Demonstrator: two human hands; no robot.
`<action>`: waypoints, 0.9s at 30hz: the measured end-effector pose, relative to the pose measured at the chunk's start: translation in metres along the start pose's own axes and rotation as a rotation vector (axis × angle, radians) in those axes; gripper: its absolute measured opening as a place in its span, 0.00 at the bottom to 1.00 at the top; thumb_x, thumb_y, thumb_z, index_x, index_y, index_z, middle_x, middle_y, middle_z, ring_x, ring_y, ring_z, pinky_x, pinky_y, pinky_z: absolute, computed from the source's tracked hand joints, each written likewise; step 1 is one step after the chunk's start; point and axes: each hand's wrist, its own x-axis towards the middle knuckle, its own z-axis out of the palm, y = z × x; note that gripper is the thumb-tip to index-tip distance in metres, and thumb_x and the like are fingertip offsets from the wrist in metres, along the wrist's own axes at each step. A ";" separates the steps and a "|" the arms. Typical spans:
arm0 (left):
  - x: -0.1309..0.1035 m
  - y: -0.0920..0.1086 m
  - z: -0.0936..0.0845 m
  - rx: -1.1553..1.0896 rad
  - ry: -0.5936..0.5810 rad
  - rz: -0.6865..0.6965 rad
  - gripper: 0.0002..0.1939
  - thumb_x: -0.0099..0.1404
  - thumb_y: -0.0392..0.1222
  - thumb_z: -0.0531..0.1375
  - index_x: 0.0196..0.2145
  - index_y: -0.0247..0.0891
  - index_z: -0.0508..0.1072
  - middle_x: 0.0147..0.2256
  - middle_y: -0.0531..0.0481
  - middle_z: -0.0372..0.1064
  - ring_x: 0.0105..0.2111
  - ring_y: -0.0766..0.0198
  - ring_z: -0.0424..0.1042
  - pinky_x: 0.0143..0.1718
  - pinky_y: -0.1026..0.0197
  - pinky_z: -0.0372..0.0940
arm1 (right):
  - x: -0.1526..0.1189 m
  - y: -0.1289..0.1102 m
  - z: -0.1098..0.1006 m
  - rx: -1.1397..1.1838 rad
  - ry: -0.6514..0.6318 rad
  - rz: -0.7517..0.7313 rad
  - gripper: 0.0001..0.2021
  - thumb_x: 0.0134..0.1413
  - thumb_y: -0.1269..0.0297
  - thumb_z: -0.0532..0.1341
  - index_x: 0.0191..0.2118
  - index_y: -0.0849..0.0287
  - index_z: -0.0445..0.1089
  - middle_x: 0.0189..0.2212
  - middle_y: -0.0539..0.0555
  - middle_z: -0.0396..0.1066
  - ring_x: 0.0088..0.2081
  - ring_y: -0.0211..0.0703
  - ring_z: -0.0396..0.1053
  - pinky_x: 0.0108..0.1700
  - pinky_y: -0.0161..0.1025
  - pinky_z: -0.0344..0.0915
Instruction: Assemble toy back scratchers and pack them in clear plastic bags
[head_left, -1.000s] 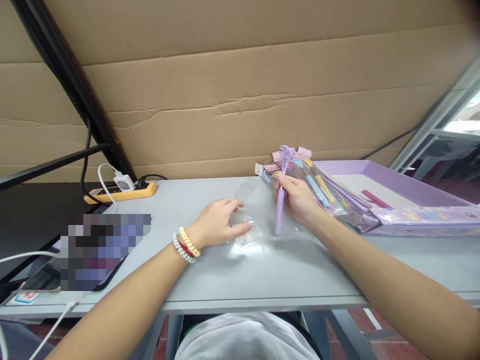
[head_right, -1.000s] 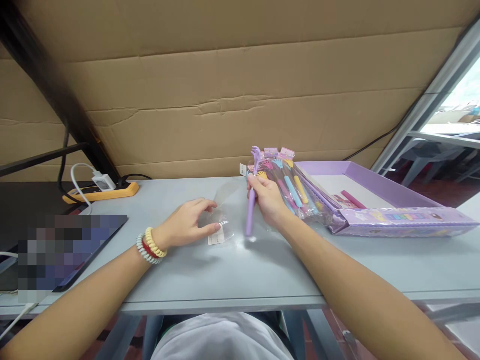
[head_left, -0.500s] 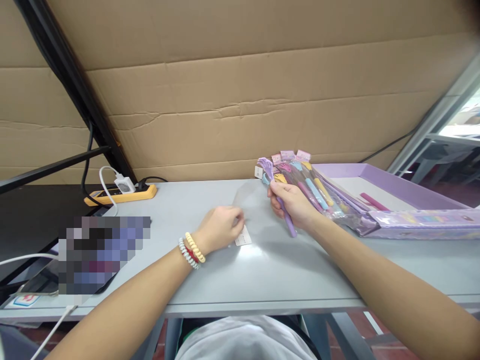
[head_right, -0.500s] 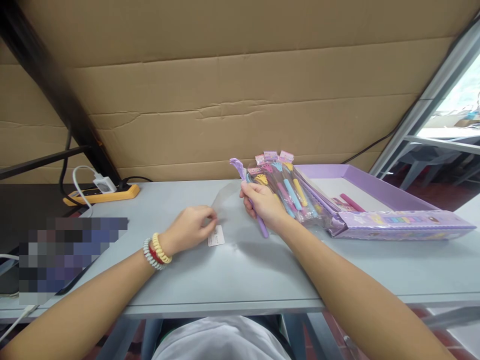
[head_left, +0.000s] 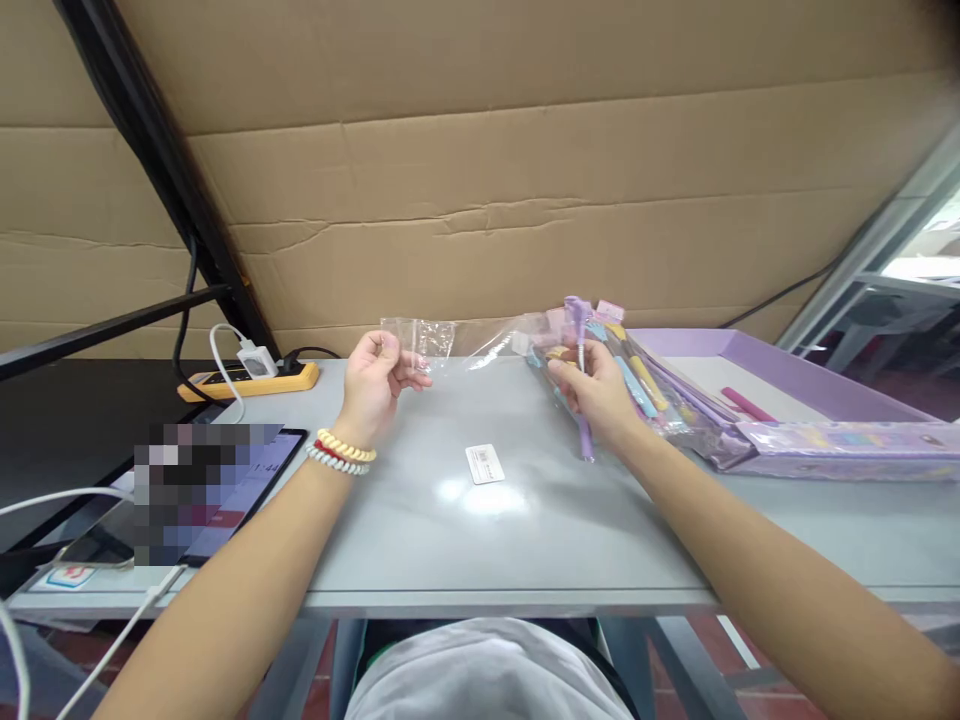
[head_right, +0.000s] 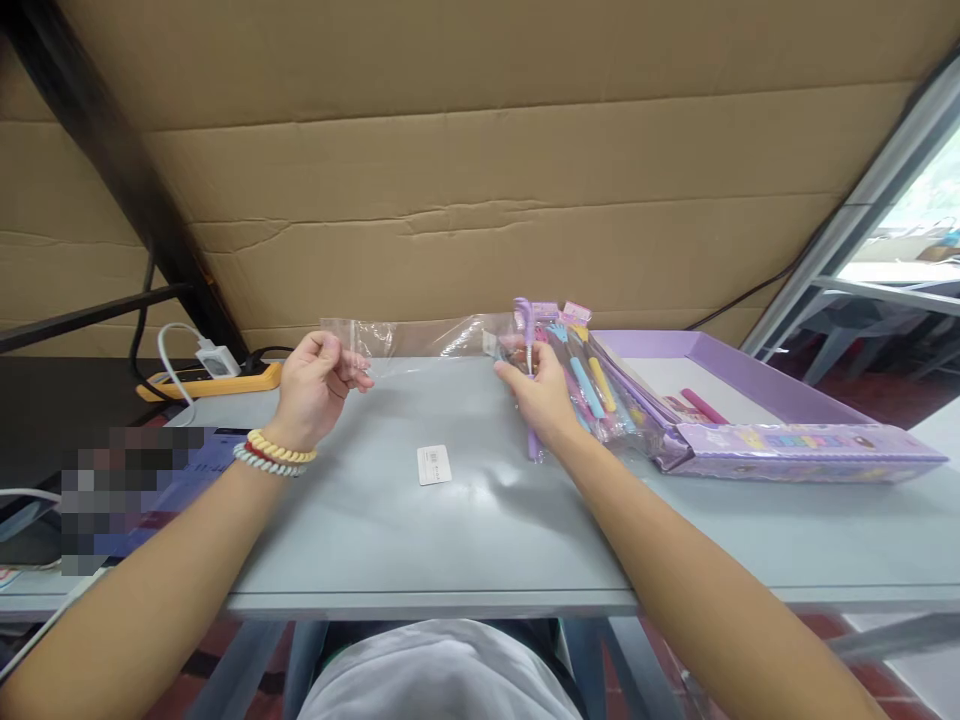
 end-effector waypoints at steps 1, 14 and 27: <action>0.004 -0.002 -0.004 -0.033 0.004 -0.043 0.19 0.58 0.53 0.60 0.30 0.40 0.55 0.22 0.56 0.70 0.18 0.67 0.70 0.20 0.66 0.62 | 0.002 -0.001 -0.001 0.060 0.059 0.038 0.21 0.43 0.57 0.65 0.43 0.55 0.60 0.34 0.49 0.66 0.20 0.31 0.62 0.13 0.29 0.50; 0.018 -0.023 -0.018 0.053 0.284 -0.190 0.14 0.58 0.48 0.62 0.30 0.38 0.60 0.18 0.57 0.65 0.13 0.71 0.64 0.16 0.69 0.59 | 0.004 -0.003 -0.006 0.279 -0.218 0.353 0.11 0.44 0.68 0.64 0.37 0.62 0.67 0.37 0.59 0.74 0.17 0.32 0.66 0.08 0.27 0.50; 0.010 -0.027 -0.007 0.330 0.430 -0.344 0.46 0.47 0.44 0.67 0.56 0.43 0.43 0.43 0.44 0.65 0.29 0.64 0.72 0.23 0.64 0.64 | -0.007 -0.014 0.000 0.401 -0.291 0.273 0.24 0.44 0.67 0.63 0.50 0.52 0.64 0.62 0.57 0.53 0.28 0.36 0.73 0.10 0.27 0.53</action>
